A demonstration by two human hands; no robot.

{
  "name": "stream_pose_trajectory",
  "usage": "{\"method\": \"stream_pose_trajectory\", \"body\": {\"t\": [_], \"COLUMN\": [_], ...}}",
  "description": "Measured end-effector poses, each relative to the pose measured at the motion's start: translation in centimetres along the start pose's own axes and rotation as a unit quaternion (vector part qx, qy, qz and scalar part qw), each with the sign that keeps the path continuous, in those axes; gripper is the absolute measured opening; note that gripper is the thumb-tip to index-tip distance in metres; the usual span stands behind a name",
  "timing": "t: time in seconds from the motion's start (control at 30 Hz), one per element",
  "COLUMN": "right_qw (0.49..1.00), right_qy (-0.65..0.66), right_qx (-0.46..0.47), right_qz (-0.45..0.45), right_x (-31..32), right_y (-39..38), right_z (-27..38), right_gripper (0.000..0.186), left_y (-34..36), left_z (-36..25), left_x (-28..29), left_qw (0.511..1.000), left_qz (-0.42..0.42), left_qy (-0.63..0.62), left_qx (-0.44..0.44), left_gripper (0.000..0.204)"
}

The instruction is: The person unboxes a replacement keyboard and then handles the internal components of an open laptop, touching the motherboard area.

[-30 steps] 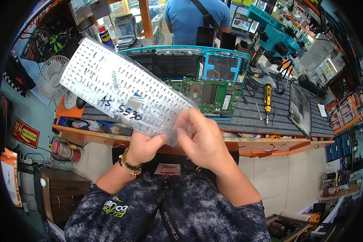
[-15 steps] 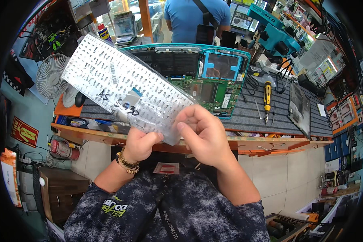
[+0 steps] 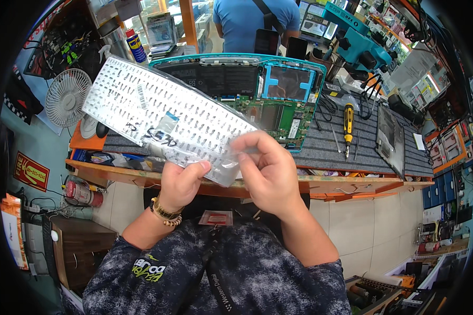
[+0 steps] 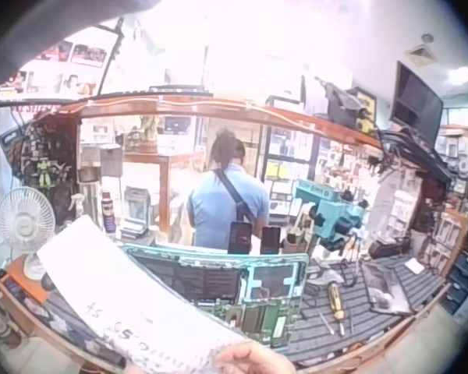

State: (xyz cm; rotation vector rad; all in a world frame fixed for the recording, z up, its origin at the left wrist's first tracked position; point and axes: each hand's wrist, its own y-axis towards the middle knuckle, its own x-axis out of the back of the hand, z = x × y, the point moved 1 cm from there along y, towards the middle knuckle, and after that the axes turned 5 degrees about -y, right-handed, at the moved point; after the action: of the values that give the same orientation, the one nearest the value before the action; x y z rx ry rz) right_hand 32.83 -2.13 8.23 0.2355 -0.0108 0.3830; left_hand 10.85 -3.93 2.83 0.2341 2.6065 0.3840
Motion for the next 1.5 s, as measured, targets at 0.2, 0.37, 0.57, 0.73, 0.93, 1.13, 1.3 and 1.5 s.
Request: {"method": "stream_pose_trajectory", "body": {"t": [0.2,0.37,0.57,0.73,0.93,1.13,1.3,1.5], "right_qw": [0.965,0.948,0.935,0.972,0.986,0.991,0.965,0.937], "right_qy": [-0.090,-0.247,-0.285,-0.208,-0.141,-0.071,0.210,0.263], "right_qx": [0.200,0.165,0.159,0.050,0.012,0.003,-0.148,-0.225], "right_qz": [-0.142,-0.113,-0.140,-0.094,-0.084,-0.115,-0.059,-0.055], "right_x": [0.3,-1.1,-2.7,-1.8,-1.5,-2.1,-1.2,-0.8], "right_y": [0.5,-1.0,-0.7,-0.7,-0.4,-0.7,-0.4,-0.5], "right_z": [-0.2,-0.2,-0.1,-0.5,-0.5,-0.6,-1.7,-3.0], "right_gripper": [0.036,0.056,0.056,0.031,0.015,0.011,0.013,0.009], "left_y": [-0.2,-0.4,-1.5,-1.6,-2.0,-2.3,-2.5,-2.9], "left_z": [-0.3,-0.1,-0.7,-0.7,-0.4,0.5,0.9,2.3], "left_x": [-0.8,-0.6,-1.3,-1.5,-1.0,-0.8,-1.2,-0.8], "left_qw": [0.999,0.995,0.988,0.980,0.978,0.970,0.971,0.948], "left_qz": [-0.014,-0.027,-0.045,-0.031,-0.039,-0.047,-0.053,-0.059], "left_qy": [0.003,0.074,0.146,0.177,0.184,0.215,0.210,0.286], "left_qx": [-0.037,-0.059,-0.027,-0.081,-0.090,-0.104,-0.105,-0.125], "left_gripper": [0.046,0.037,0.031,0.030,0.029,0.027,0.026,0.027]}}
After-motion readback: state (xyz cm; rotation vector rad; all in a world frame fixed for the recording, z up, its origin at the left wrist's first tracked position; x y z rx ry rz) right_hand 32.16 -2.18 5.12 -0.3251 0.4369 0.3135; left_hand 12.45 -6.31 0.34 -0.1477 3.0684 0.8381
